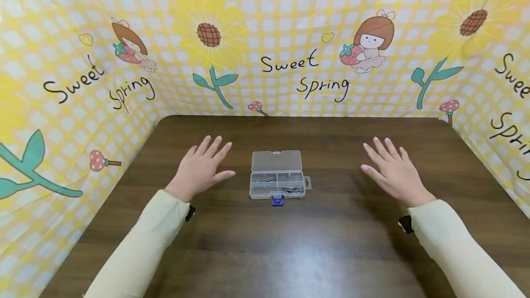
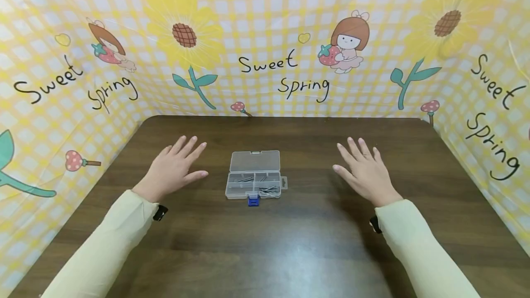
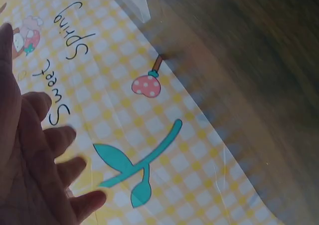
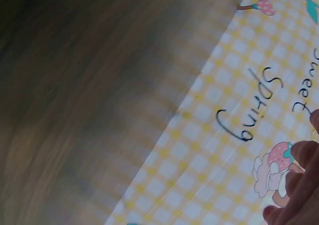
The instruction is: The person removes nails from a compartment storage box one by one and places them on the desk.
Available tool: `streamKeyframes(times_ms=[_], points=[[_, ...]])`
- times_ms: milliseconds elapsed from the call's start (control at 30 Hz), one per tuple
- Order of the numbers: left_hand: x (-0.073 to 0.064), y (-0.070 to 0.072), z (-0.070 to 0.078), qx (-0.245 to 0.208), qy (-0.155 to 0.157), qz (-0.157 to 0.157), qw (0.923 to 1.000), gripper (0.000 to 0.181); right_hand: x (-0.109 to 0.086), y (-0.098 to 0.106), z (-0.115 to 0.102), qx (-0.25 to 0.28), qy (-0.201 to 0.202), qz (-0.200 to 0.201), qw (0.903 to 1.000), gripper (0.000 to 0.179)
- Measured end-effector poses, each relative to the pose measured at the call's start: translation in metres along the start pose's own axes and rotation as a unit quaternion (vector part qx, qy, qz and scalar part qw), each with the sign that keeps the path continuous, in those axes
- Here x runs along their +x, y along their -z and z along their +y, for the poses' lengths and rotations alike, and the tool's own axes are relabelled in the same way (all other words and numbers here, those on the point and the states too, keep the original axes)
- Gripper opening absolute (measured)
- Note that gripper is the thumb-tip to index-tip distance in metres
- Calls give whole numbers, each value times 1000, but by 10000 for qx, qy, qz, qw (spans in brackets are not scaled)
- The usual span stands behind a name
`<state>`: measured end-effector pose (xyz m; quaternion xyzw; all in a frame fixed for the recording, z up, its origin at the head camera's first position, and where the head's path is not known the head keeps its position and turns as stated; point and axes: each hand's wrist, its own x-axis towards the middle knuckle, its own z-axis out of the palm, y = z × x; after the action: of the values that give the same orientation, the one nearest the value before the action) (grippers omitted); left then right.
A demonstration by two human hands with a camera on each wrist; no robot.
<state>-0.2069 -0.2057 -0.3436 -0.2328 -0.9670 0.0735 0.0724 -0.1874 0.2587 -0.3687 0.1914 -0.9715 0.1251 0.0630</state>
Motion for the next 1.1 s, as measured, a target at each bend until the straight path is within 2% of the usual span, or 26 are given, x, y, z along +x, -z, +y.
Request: streamKeyframes(times_ms=[167,233,367,600,800,933,1100], points=[[7,0,11,-339,-276,-313,9986,78,7,0,-14,718,56,-260,9971,66],[10,-1,15,-403,-370,-316,9980,78,10,-1,-19,871,82,-274,9958,64],[14,-2,22,-547,-515,-310,9967,77,17,-5,-25,1003,166,-253,9945,61],[23,-6,29,-1348,-750,-539,9866,78,23,-15,-36,1212,380,-151,9918,57],[26,-10,34,-1360,-824,-813,9839,81,32,-27,-47,1381,531,95,9890,48],[30,-13,40,-1187,-941,-851,9848,81,39,-32,-55,1461,615,140,9873,42],[36,-18,46,-880,-992,-928,9868,73,45,-37,-63,1305,870,272,9873,36]])
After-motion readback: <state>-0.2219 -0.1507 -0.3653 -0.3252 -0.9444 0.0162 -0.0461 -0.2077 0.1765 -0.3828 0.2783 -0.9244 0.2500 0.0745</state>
